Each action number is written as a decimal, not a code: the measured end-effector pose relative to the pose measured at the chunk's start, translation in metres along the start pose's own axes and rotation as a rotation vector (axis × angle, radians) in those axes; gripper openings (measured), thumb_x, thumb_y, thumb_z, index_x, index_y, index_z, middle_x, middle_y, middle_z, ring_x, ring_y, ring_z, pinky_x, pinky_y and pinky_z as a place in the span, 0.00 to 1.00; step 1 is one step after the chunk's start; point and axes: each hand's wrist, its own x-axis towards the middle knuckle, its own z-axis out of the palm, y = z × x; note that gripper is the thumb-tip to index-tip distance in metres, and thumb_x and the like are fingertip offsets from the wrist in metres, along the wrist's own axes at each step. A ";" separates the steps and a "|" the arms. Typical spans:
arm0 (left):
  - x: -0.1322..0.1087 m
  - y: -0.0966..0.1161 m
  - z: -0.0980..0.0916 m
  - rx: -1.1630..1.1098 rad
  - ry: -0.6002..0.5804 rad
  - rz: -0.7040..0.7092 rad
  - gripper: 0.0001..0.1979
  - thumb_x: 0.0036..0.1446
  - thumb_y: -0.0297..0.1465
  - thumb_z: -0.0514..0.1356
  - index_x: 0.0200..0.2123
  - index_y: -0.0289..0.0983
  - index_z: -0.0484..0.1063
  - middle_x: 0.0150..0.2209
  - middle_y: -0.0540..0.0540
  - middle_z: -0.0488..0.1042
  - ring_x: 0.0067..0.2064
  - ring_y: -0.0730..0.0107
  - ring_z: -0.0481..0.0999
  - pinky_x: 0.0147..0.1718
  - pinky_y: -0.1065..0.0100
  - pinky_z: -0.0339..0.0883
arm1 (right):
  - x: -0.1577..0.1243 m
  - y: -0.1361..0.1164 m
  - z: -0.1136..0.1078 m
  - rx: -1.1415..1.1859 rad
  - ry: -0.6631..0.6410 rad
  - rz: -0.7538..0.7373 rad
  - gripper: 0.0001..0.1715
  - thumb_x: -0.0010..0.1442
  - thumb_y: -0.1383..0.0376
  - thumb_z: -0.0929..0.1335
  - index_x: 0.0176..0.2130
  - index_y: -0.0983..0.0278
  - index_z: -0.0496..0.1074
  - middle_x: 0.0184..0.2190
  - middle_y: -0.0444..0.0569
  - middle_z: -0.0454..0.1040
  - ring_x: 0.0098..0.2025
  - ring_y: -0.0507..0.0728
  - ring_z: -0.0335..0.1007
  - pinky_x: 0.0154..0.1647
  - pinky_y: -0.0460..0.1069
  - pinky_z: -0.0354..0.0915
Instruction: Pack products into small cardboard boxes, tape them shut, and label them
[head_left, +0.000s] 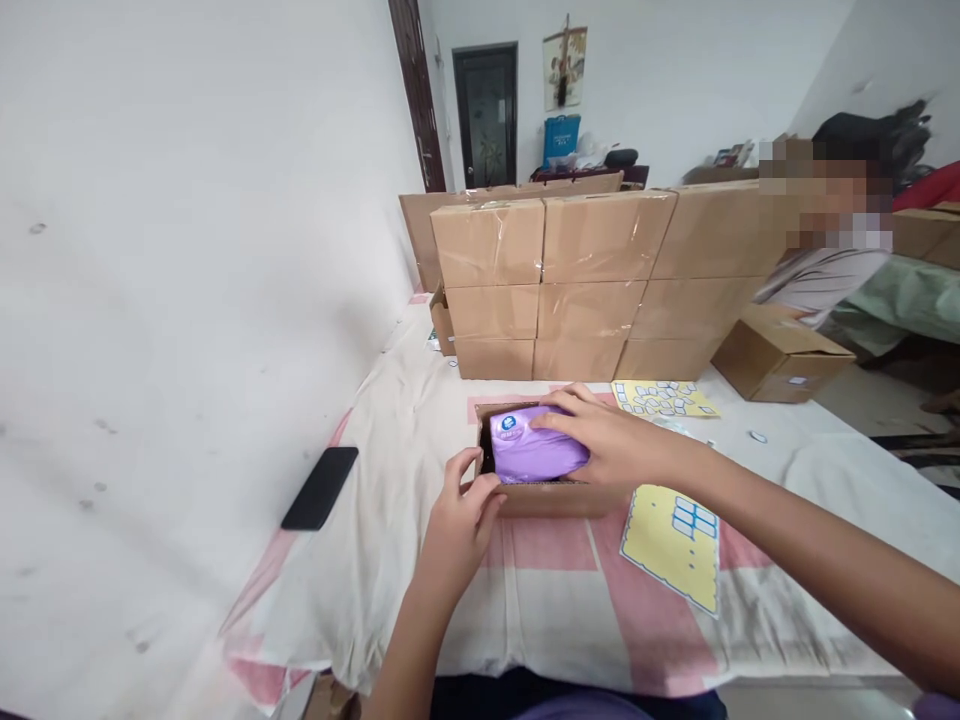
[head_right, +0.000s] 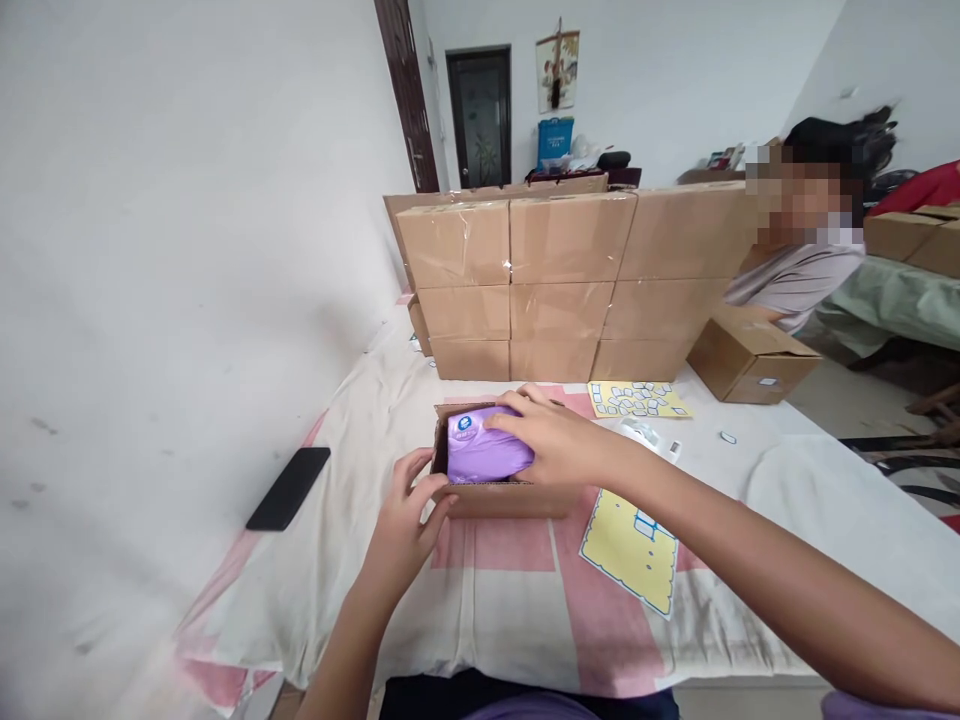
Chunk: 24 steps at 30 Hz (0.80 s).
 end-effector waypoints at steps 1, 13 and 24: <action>0.000 0.000 0.000 0.002 0.000 0.001 0.07 0.65 0.26 0.56 0.45 0.42 0.69 0.60 0.40 0.62 0.57 0.61 0.75 0.50 0.60 0.77 | 0.003 -0.001 0.000 -0.048 -0.012 -0.022 0.26 0.57 0.59 0.73 0.54 0.61 0.72 0.53 0.58 0.69 0.55 0.67 0.59 0.49 0.59 0.68; -0.004 0.000 0.002 0.001 -0.013 0.005 0.09 0.65 0.24 0.55 0.45 0.42 0.67 0.60 0.39 0.63 0.60 0.60 0.72 0.50 0.61 0.76 | 0.041 -0.006 0.062 -0.539 -0.300 -0.187 0.10 0.59 0.74 0.68 0.40 0.67 0.77 0.43 0.62 0.75 0.40 0.63 0.69 0.26 0.50 0.59; -0.006 0.003 0.001 -0.002 -0.010 -0.015 0.07 0.65 0.24 0.55 0.43 0.42 0.67 0.62 0.39 0.64 0.56 0.61 0.76 0.47 0.62 0.77 | 0.035 0.010 0.092 -0.238 -0.335 -0.080 0.14 0.48 0.79 0.71 0.20 0.62 0.73 0.29 0.51 0.78 0.42 0.61 0.72 0.36 0.51 0.66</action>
